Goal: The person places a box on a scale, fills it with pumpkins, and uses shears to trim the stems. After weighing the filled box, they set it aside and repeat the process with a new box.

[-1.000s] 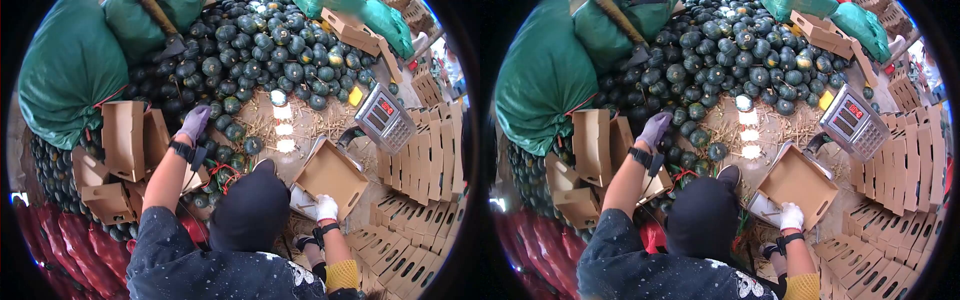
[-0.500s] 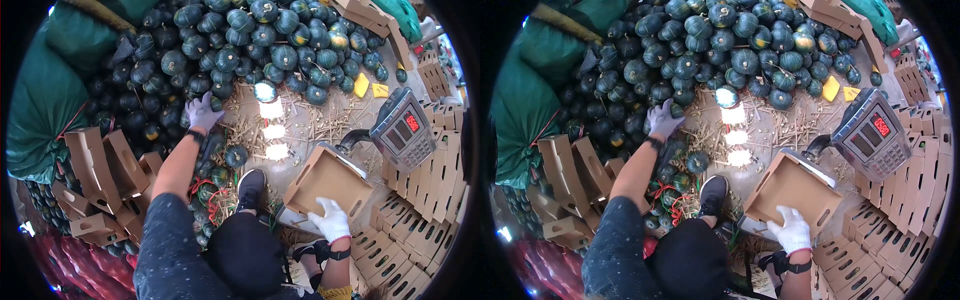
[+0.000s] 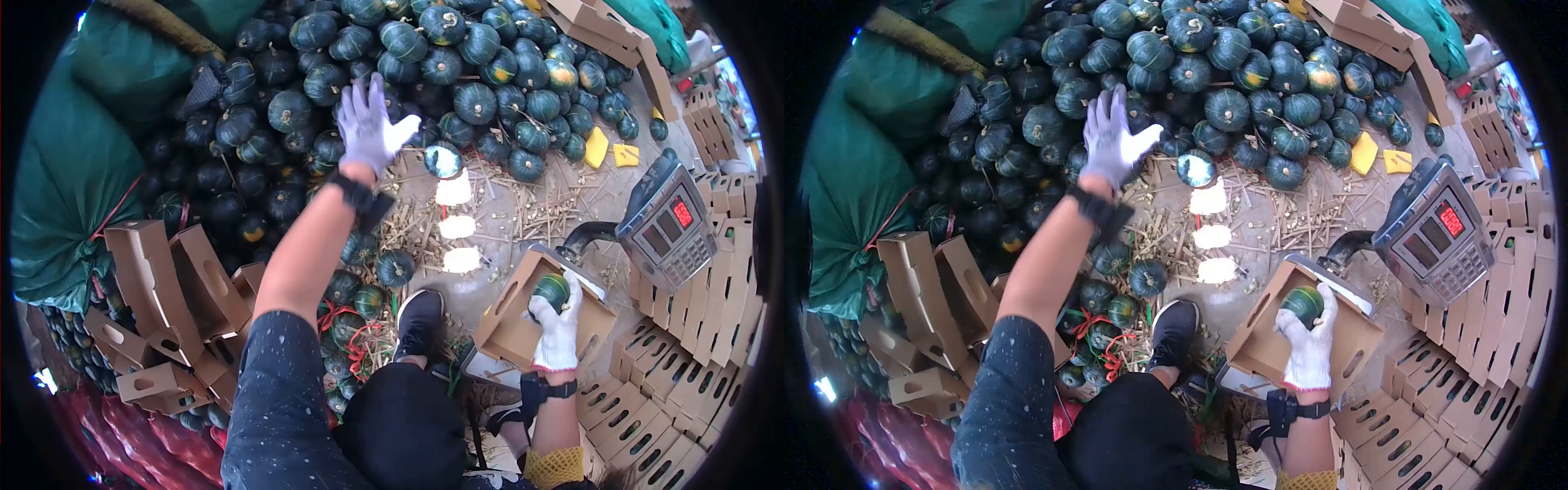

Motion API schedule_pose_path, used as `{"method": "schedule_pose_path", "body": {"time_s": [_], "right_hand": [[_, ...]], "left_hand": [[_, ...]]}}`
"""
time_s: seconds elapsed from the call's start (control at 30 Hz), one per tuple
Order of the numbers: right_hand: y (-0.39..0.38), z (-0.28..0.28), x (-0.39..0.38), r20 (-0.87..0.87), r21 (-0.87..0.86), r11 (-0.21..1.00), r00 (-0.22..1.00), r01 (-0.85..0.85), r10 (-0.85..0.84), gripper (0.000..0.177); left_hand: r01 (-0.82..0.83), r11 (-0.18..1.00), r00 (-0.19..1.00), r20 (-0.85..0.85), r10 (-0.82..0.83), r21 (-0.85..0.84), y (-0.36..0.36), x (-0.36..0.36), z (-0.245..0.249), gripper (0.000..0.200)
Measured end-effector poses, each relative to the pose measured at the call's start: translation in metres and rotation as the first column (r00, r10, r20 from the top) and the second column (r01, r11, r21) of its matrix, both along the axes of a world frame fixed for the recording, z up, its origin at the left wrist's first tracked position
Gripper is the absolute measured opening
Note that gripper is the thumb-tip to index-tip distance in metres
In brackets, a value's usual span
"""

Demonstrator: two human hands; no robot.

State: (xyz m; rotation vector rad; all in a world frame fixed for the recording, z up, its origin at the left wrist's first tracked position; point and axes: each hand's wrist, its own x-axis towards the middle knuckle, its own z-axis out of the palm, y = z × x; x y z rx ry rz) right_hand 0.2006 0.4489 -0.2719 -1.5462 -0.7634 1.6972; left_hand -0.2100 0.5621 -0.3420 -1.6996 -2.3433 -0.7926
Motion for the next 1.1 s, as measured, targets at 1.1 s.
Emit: {"method": "schedule_pose_path", "body": {"time_s": [1.1], "right_hand": [[-0.039, 0.029, -0.036, 0.313, 0.235, 0.971, 0.949, -0.031, -0.046, 0.068]], "left_hand": [[0.532, 0.830, -0.191, 0.979, -0.072, 0.165, -0.056, 0.173, -0.016, 0.079]]}}
